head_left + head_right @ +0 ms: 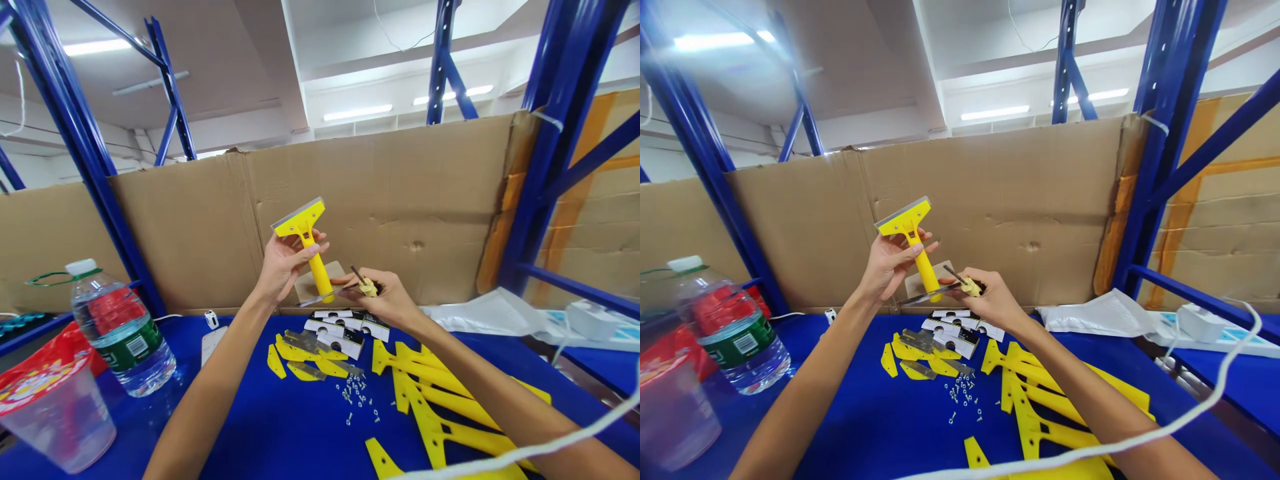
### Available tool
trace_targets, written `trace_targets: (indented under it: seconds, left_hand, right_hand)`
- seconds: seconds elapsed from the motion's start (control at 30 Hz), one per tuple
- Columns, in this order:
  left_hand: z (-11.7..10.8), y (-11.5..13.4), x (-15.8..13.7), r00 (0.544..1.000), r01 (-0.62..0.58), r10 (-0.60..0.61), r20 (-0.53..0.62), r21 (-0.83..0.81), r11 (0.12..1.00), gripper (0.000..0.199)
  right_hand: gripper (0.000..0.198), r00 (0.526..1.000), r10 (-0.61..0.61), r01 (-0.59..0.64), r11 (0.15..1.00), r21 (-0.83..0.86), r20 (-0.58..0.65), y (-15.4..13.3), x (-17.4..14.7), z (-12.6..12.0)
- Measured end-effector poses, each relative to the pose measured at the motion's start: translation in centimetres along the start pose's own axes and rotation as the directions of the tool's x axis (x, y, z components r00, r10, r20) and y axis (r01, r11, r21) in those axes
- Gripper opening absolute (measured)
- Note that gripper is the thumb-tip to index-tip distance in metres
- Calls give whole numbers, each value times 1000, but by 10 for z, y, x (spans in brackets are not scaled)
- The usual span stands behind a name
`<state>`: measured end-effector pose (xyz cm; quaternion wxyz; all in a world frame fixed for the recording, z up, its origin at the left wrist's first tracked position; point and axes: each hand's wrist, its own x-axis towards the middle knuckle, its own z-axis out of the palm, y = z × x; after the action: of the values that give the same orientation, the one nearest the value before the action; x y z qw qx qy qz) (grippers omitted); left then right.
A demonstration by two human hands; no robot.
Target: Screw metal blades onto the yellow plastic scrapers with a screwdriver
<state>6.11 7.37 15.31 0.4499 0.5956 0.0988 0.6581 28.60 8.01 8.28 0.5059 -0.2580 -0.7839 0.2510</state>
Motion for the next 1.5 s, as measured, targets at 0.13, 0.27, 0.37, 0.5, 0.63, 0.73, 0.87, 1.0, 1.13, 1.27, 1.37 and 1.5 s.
trace_targets:
  seconds: [0.13, 0.27, 0.37, 0.5, 0.63, 0.73, 0.87, 1.0, 1.13, 1.27, 1.37, 1.5]
  left_hand:
    - [-13, 5, 4, 996, 60, -67, 57, 122, 991, 73]
    - [-23, 7, 6, 987, 120, -140, 75, 229, 966, 55]
    - [-26, 6, 8, 982, 117, -163, 101, 355, 927, 34]
    - [-25, 7, 9, 969, 72, -179, 170, 496, 865, 29]
    - [-20, 9, 6, 950, 34, -205, 234, 576, 817, 26]
    - [-16, 5, 3, 931, 69, -257, 258, 568, 820, 19]
    - [-10, -2, 3, 957, 219, -270, 105, 345, 913, 38]
    - [-3, -2, 3, 976, 211, -217, 20, 164, 964, 55]
    - [4, 3, 0, 990, 107, -129, 58, 289, 951, 54]
    - [6, 7, -2, 997, 41, -64, 46, 394, 918, 47]
    - [2, 7, -1, 998, 67, -65, -16, 344, 937, 45]
    - [-8, 7, 4, 993, 87, -70, -91, 199, 976, 44]
  right_hand:
    - [32, 996, 58, -60, 998, -27, -69, -12, 7, -2]
    - [43, 997, 3, -12, 992, -123, -73, -31, 21, -10]
    - [43, 1000, 25, -27, 990, -136, -16, -42, 34, -18]
    - [35, 995, 94, -91, 992, -93, 34, -50, 46, -28]
    - [33, 994, 98, -94, 992, -84, 45, -52, 48, -36]
    - [33, 997, 74, -73, 991, -110, 6, -54, 45, -40]
    - [33, 993, 100, -103, 993, -54, -69, -54, 42, -45]
    - [36, 972, 136, -133, 991, 28, -193, -51, 41, -51]
    - [41, 965, 145, -146, 989, 10, -220, -53, 38, -53]
    - [52, 975, 137, -131, 990, 45, -175, -59, 33, -50]
    - [53, 979, 124, -91, 976, 196, -162, -63, 32, -46]
    - [48, 969, 186, -106, 909, 402, -164, -64, 32, -41]
